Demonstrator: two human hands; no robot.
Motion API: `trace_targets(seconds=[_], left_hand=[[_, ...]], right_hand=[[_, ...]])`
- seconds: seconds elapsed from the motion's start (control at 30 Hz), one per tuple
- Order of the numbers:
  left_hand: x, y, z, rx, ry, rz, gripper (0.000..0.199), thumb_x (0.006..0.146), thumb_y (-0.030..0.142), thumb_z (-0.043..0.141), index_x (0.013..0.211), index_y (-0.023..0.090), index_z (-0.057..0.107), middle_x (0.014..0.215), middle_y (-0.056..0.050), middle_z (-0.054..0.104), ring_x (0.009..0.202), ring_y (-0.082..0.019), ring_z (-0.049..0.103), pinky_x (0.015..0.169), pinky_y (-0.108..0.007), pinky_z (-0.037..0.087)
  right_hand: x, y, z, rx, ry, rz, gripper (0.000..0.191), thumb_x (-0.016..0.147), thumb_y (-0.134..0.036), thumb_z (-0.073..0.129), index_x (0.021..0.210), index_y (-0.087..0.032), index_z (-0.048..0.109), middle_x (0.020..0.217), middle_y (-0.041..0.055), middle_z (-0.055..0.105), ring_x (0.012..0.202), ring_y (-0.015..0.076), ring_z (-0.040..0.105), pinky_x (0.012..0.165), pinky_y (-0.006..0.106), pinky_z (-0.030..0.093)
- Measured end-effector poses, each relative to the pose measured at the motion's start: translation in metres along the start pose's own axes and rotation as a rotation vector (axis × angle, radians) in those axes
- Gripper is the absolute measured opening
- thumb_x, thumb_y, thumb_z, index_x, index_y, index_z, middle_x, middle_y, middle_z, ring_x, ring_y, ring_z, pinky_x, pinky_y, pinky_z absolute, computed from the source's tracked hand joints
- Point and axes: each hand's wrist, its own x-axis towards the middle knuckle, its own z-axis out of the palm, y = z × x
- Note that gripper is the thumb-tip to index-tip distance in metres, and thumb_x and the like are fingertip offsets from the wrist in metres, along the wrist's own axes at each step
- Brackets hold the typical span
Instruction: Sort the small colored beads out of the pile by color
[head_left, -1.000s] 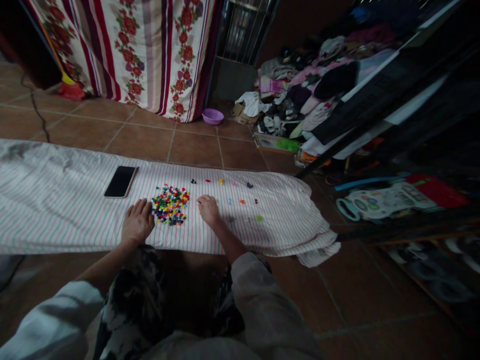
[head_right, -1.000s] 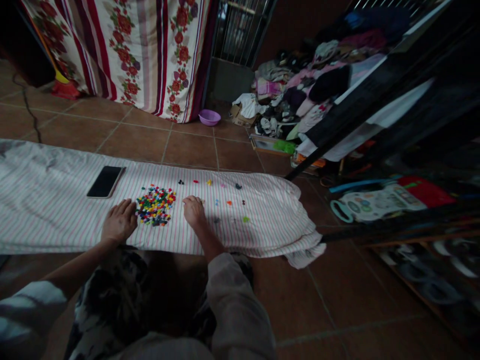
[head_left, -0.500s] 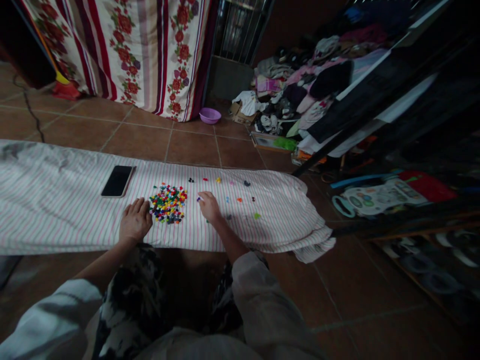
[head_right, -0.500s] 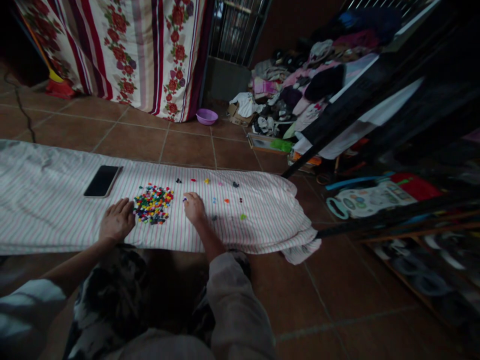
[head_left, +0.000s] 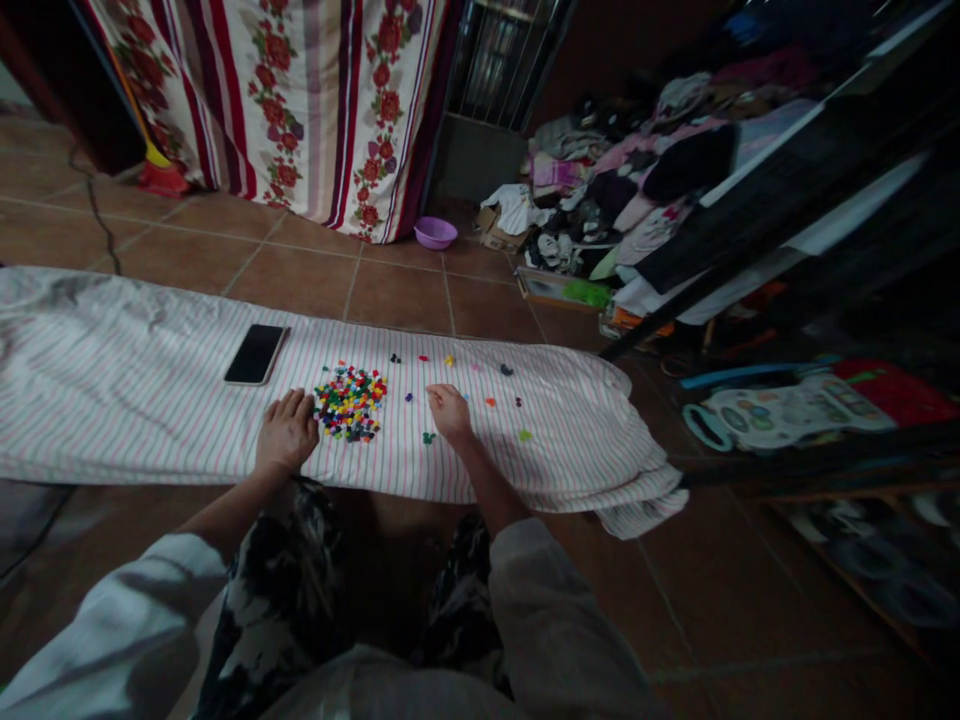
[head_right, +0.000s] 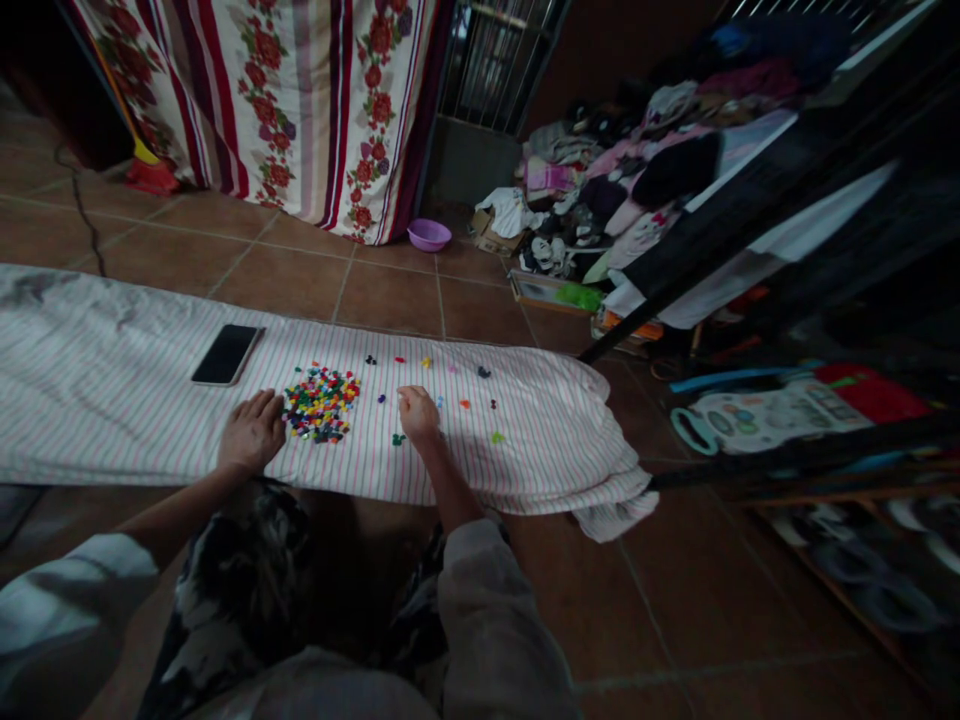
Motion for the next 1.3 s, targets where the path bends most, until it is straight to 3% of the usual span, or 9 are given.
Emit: trace_targets(seconds=[0.27,0.43,0.77,0.93,1.3], left_hand=[[0.0,0.0,0.0,-0.033,-0.013,-0.016,0.043,0.087,0.025,0.041,0.124,0.012,0.057,0.137,-0.019,0.053,0.133,-0.03,0.044,0.11,-0.047,0.03],[0.001,0.0,0.001,0.01,-0.017,-0.014,0.044,0.087,0.025,0.041,0.126,0.012,0.057,0.137,-0.017,0.054,0.132,-0.03,0.045,0.109,-0.045,0.031],[0.001,-0.001,0.003,-0.014,-0.013,-0.034,0.045,0.085,0.026,0.042,0.126,0.014,0.056,0.138,-0.015,0.055,0.132,-0.029,0.045,0.11,-0.045,0.03],[0.002,0.001,0.001,-0.026,-0.025,-0.041,0.045,0.086,0.025,0.04,0.126,0.011,0.057,0.138,-0.018,0.053,0.132,-0.03,0.045,0.111,-0.046,0.03],[0.002,0.001,0.001,-0.036,-0.009,-0.039,0.044,0.086,0.025,0.041,0.125,0.014,0.056,0.138,-0.016,0.054,0.132,-0.029,0.046,0.11,-0.046,0.031]], right_hand=[[0.01,-0.03,0.027,-0.009,-0.141,-0.119,0.032,0.088,-0.012,0.047,0.108,-0.023,0.069,0.109,0.0049,0.067,0.102,0.016,0.06,0.094,0.029,0.046],[0.016,-0.043,0.042,-0.058,-0.186,-0.113,0.03,0.091,-0.014,0.047,0.11,-0.023,0.068,0.11,0.0049,0.067,0.103,0.0158,0.06,0.094,0.028,0.045],[0.047,-0.056,0.04,-0.111,-0.231,-0.113,0.029,0.091,-0.011,0.045,0.101,-0.021,0.07,0.104,0.0059,0.067,0.099,0.0172,0.059,0.09,0.028,0.042],[0.045,-0.056,0.048,-0.128,-0.291,-0.107,0.028,0.088,-0.009,0.046,0.099,-0.02,0.07,0.101,0.0052,0.066,0.095,0.0163,0.059,0.087,0.026,0.042],[0.037,-0.056,0.056,-0.182,-0.285,-0.105,0.019,0.086,-0.011,0.052,0.098,-0.02,0.063,0.103,0.0054,0.061,0.097,0.0161,0.056,0.088,0.026,0.042]])
